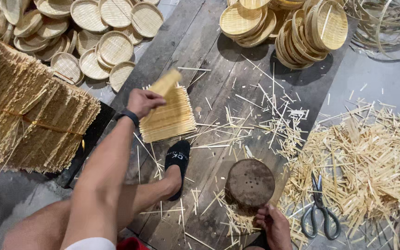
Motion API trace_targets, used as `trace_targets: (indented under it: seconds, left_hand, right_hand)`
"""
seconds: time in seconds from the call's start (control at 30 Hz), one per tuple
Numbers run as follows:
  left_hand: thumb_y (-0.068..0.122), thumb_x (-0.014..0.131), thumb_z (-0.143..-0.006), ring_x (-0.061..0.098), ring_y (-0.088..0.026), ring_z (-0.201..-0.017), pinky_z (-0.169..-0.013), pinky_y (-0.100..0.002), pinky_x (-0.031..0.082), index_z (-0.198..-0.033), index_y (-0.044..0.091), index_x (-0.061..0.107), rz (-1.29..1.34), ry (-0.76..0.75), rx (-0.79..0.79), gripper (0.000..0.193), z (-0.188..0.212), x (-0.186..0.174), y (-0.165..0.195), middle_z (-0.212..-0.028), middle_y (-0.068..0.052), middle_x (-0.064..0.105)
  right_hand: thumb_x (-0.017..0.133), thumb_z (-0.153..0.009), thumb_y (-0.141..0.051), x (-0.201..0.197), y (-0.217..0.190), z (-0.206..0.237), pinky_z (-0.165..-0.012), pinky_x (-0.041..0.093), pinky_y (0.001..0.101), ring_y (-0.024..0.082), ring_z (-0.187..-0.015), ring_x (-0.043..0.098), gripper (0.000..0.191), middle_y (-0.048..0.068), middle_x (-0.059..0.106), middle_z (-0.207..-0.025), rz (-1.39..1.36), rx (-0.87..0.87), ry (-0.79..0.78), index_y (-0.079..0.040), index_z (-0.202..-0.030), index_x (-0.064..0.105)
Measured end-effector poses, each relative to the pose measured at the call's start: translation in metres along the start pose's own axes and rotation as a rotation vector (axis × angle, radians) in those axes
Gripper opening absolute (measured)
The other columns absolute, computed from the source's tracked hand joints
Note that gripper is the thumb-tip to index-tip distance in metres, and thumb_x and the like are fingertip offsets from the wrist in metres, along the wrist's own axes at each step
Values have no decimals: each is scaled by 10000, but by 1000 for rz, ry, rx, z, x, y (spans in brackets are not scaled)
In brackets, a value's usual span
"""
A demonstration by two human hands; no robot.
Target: The person repeatedly trims the edges of square woven bamboo mats using a circular wooden template and shears. They place the template on the mat, cut around it, remove the template, and stack the finished circular plates.
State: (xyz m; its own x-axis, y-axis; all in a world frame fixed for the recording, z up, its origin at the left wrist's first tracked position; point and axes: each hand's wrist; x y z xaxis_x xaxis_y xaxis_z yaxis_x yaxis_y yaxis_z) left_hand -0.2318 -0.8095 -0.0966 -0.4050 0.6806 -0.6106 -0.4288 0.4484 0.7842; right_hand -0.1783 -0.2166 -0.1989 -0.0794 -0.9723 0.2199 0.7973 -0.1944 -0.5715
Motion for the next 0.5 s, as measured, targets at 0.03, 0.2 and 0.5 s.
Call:
trace_targets:
  seconds: [0.03,0.2,0.5]
  left_hand:
    - [194,936,-725,707,-133,-655,-654,-301,587,-889,34,816,-18,-78,-2,259,2,4,0,-781,-35,769]
    - [109,890,-747,716,-145,-717,-683,-312,590,-928,10,784,145,-7,-10,232,23,42,-8,-815,-71,775]
    - [153,692,-975,590,-330,-699,-670,-476,470,-713,99,658,-448,317,625,269,88,128,96,-703,-134,619]
  right_hand:
    - [573,-1002,-320,0,-1,2,-670,542,373,245,-767,643,368,145,658,-877,-26,1,-28,20,-1136,610]
    - [567,-1002,-314,-6,2,10,-664,527,372,232,-743,622,360,133,640,-858,-62,-12,-88,12,-1144,618]
    - [542,-1090,-448,-22,-24,9,-817,543,387,224,-912,625,556,67,608,-1001,-180,-285,-209,70,-1285,599]
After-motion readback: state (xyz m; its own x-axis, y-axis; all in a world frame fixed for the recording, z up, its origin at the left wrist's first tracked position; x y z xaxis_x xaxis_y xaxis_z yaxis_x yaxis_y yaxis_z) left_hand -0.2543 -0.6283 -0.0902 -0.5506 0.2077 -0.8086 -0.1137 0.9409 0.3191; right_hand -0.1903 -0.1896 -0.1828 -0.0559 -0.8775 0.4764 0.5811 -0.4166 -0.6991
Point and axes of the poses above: each hand's wrist, its own z-axis away from the middle knuckle, its own x-axis out of the palm, y = z × x
